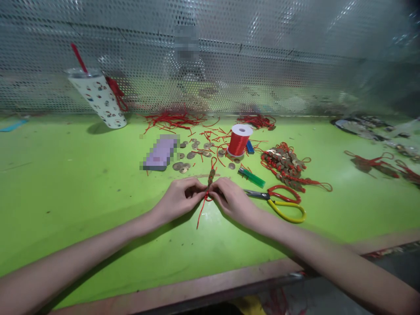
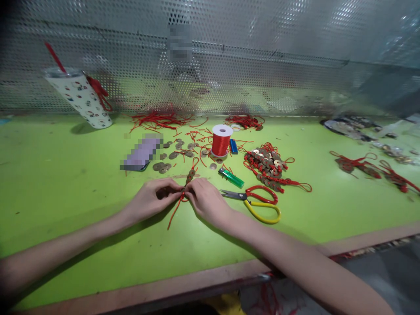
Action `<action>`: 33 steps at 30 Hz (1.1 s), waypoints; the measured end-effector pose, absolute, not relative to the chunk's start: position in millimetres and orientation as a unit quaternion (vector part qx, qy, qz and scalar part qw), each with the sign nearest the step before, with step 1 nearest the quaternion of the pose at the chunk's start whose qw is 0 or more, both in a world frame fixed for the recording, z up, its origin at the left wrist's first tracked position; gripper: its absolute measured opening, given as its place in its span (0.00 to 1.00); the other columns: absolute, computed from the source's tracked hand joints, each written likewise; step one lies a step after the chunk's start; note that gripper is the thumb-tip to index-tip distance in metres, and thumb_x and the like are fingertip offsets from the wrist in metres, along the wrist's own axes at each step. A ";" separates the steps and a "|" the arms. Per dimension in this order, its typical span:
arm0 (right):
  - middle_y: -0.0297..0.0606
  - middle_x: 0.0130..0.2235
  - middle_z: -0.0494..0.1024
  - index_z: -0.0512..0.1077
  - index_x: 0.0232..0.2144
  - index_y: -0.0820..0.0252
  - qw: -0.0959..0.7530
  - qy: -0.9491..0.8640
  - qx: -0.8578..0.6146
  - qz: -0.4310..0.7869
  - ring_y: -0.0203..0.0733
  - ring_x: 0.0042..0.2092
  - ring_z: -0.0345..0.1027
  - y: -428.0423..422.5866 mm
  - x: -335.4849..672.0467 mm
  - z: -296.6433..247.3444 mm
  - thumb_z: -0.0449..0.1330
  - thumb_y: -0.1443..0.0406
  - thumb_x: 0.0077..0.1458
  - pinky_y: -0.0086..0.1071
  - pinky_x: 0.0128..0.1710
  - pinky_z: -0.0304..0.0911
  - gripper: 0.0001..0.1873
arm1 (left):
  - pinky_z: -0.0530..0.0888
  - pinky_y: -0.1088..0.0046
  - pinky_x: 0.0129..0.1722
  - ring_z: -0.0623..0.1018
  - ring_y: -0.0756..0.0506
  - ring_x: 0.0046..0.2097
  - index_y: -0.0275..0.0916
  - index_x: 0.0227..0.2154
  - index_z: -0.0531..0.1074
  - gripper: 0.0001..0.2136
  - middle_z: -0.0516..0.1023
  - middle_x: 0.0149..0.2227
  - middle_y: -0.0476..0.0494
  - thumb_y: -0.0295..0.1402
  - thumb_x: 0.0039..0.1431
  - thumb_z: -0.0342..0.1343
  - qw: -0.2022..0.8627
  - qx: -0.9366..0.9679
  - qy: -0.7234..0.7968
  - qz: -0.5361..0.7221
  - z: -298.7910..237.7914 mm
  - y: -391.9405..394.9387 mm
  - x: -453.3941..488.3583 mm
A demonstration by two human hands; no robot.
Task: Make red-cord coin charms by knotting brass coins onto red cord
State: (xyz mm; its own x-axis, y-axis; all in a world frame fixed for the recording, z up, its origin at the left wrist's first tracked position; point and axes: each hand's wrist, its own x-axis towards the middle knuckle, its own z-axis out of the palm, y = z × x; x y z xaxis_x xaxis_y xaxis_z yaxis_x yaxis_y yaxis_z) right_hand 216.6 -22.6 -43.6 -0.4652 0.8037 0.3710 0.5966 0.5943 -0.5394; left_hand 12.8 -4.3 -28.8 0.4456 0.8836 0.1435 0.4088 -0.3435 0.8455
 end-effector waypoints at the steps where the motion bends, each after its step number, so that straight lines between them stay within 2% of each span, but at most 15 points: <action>1: 0.42 0.36 0.76 0.70 0.38 0.60 0.307 -0.839 -0.415 0.172 0.44 0.36 0.68 -22.7 216.9 -43.4 0.58 0.70 0.66 0.36 0.37 0.64 0.03 | 0.66 0.76 0.26 0.72 0.50 0.27 0.33 0.33 0.80 0.09 0.79 0.28 0.44 0.35 0.59 0.60 0.388 0.756 0.428 0.309 -28.4 -4.4 12.9; 10: 0.41 0.36 0.76 0.70 0.37 0.60 0.332 -0.826 -0.407 0.203 0.44 0.37 0.69 -28.3 218.6 -38.1 0.59 0.72 0.64 0.36 0.39 0.64 0.03 | 0.65 0.76 0.25 0.70 0.51 0.26 0.34 0.33 0.80 0.10 0.77 0.27 0.46 0.36 0.58 0.61 0.395 0.747 0.437 0.308 -27.5 -6.1 13.2; 20: 0.44 0.37 0.75 0.68 0.36 0.60 0.261 -0.845 -0.448 0.127 0.47 0.39 0.67 -30.7 216.0 -41.2 0.58 0.68 0.67 0.40 0.40 0.63 0.04 | 0.66 0.76 0.25 0.70 0.51 0.26 0.34 0.31 0.79 0.08 0.79 0.27 0.47 0.35 0.58 0.60 0.399 0.741 0.441 0.313 -26.3 -5.2 15.2; 33: 0.45 0.38 0.76 0.70 0.38 0.61 0.259 -0.857 -0.429 0.122 0.49 0.40 0.68 -26.1 214.4 -48.3 0.55 0.67 0.69 0.42 0.42 0.66 0.05 | 0.65 0.76 0.24 0.70 0.50 0.26 0.34 0.31 0.80 0.09 0.78 0.26 0.46 0.36 0.57 0.61 0.395 0.742 0.444 0.309 -26.2 -5.3 14.2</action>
